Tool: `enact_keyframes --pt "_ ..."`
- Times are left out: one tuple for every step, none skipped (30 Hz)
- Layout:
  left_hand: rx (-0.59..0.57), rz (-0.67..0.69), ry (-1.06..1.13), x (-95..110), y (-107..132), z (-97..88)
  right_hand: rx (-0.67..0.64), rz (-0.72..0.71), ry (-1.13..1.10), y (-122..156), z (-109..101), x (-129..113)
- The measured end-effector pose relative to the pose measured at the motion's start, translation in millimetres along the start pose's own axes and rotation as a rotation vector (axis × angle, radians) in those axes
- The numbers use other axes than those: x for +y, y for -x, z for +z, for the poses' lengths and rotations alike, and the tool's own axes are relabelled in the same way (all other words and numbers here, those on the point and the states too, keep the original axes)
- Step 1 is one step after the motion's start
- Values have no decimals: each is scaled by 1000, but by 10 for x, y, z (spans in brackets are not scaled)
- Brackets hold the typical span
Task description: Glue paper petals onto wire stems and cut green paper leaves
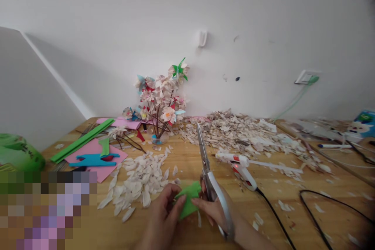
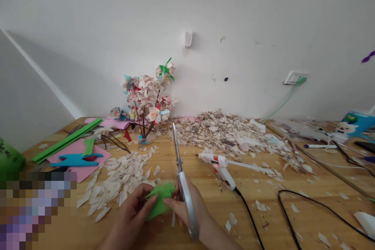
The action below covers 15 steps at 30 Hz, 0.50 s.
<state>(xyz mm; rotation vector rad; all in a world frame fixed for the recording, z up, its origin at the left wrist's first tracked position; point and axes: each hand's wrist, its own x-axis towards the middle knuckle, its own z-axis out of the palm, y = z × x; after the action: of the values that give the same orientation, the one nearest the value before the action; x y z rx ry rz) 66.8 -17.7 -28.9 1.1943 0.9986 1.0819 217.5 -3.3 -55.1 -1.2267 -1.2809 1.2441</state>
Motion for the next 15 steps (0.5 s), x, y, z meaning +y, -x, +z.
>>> enact_keyframes --pt "-15 -10 18 -8 2 6 -8 6 0 9 -2 -30" --pt "-25 -28 40 -14 0 7 -14 10 -1 16 -4 -61" --pt "-30 -48 61 -19 -5 5 -13 11 -1 21 -6 -89" --pt "-28 -66 75 -24 -12 -1 -7 9 -3 25 -8 -112" --pt "-22 -80 85 -31 -20 -7 4 4 -6 26 -10 -130" --pt "-22 -92 88 -40 -27 -13 19 -1 -11 26 -11 -142" --pt "-25 -100 86 -52 -31 -18 35 -7 -22 25 -11 -150" --pt "-34 -106 81 -66 -31 -21 48 -14 -39 24 -11 -155" --pt "-49 -111 71 -81 -29 -24 56 -20 -59 23 -11 -157" --pt "-62 -118 58 -93 -25 -29 65 -27 -84 22 -12 -160" --pt "-74 -122 40 -99 -21 -38 77 -30 -107 20 -14 -165" --pt "-83 -121 14 -94 -22 -55 88 -29 -128 19 -17 -174" --pt "-87 -111 -23 -76 -31 -83 104 -25 -145 17 -22 -187" --pt "-83 -97 -69 -42 -52 -124 123 -22 -160 15 -28 -203" --pt "-73 -74 -122 7 -88 -180 140 -18 -169 12 -34 -223"
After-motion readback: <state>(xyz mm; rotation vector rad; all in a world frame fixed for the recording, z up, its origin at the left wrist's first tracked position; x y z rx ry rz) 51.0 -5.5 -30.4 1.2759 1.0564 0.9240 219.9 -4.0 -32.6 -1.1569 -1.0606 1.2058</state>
